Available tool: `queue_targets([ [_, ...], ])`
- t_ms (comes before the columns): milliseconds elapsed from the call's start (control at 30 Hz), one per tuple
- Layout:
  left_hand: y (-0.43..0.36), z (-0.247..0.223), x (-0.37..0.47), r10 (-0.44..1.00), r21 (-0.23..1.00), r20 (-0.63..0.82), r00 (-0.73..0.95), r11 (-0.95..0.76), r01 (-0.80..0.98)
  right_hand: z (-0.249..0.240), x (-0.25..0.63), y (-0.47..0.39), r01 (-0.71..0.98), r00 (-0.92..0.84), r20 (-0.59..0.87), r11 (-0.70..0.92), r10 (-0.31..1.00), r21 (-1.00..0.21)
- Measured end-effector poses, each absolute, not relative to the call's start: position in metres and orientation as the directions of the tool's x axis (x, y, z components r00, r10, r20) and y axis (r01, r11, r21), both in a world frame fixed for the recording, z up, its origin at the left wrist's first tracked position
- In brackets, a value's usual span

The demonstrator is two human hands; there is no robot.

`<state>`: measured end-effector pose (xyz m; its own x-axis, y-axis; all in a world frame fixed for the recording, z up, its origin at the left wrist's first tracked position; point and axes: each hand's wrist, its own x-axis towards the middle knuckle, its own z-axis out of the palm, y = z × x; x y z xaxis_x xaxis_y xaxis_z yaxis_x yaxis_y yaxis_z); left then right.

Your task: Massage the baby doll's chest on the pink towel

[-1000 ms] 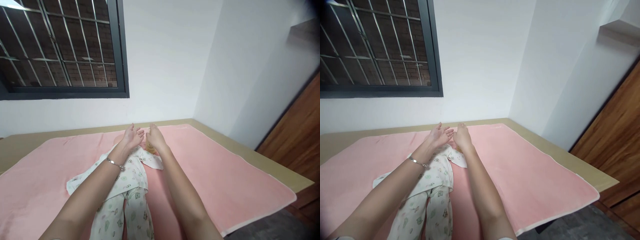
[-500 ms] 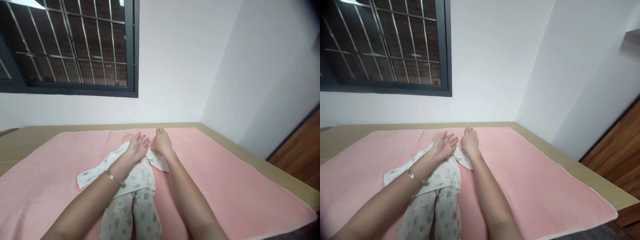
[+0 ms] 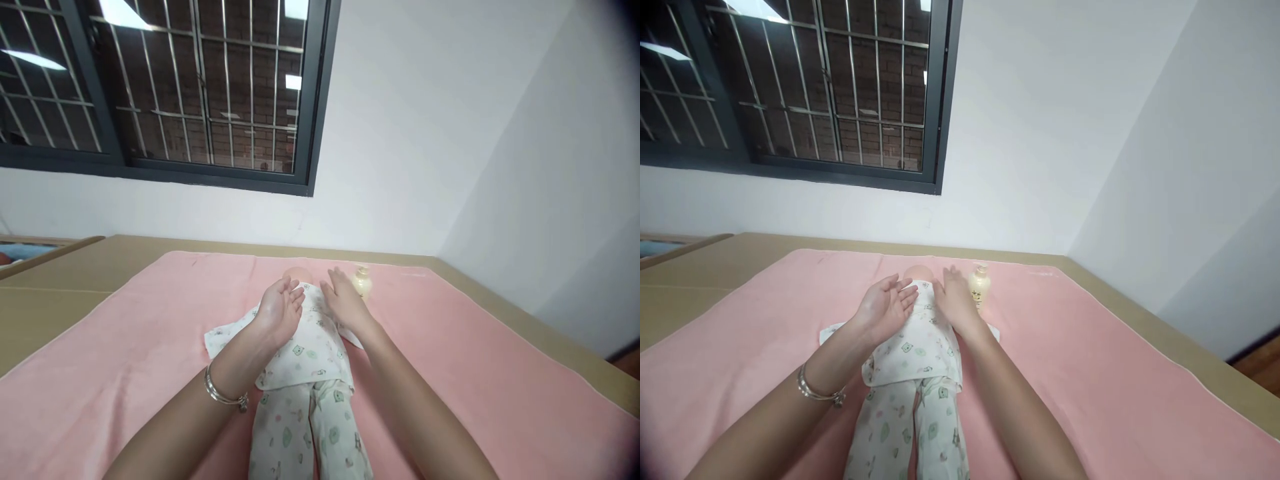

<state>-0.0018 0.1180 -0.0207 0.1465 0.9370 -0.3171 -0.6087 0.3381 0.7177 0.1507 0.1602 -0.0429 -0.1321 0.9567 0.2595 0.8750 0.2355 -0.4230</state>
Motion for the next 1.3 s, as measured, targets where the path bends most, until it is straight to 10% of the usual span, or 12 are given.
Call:
queue_targets([
  [133,0.108,-0.011,-0.005,0.981,0.762,-0.124,0.147,0.189,-0.62,-0.045,0.107,0.098,0.538,-0.398,0.375,0.544,0.837,-0.643],
  [333,0.07,-0.023,-0.002,0.943,0.859,0.333,0.016,-0.296,-0.418,-0.038,0.094,0.041,0.183,-0.618,0.641,0.876,0.456,-0.446],
  [667,0.018,-0.038,0.015,0.847,0.893,0.418,0.327,-0.319,-0.317,-0.036,0.11,0.053,0.268,-0.372,0.882,0.943,0.289,-0.196],
  [933,0.127,-0.076,0.0,0.931,0.883,0.327,-0.163,-0.363,-0.298,-0.077,0.108,0.13,0.529,-0.4,0.633,0.731,0.662,-0.431],
  [1133,0.175,-0.134,-0.014,0.889,0.814,0.426,-0.168,-0.295,0.501,-0.108,0.122,0.182,0.757,-0.376,0.353,0.504,0.856,-0.416],
  [1300,0.171,-0.151,-0.011,0.831,0.578,0.545,-0.107,-0.28,0.766,-0.11,0.126,0.192,0.824,-0.309,0.248,0.389,0.918,-0.413],
])
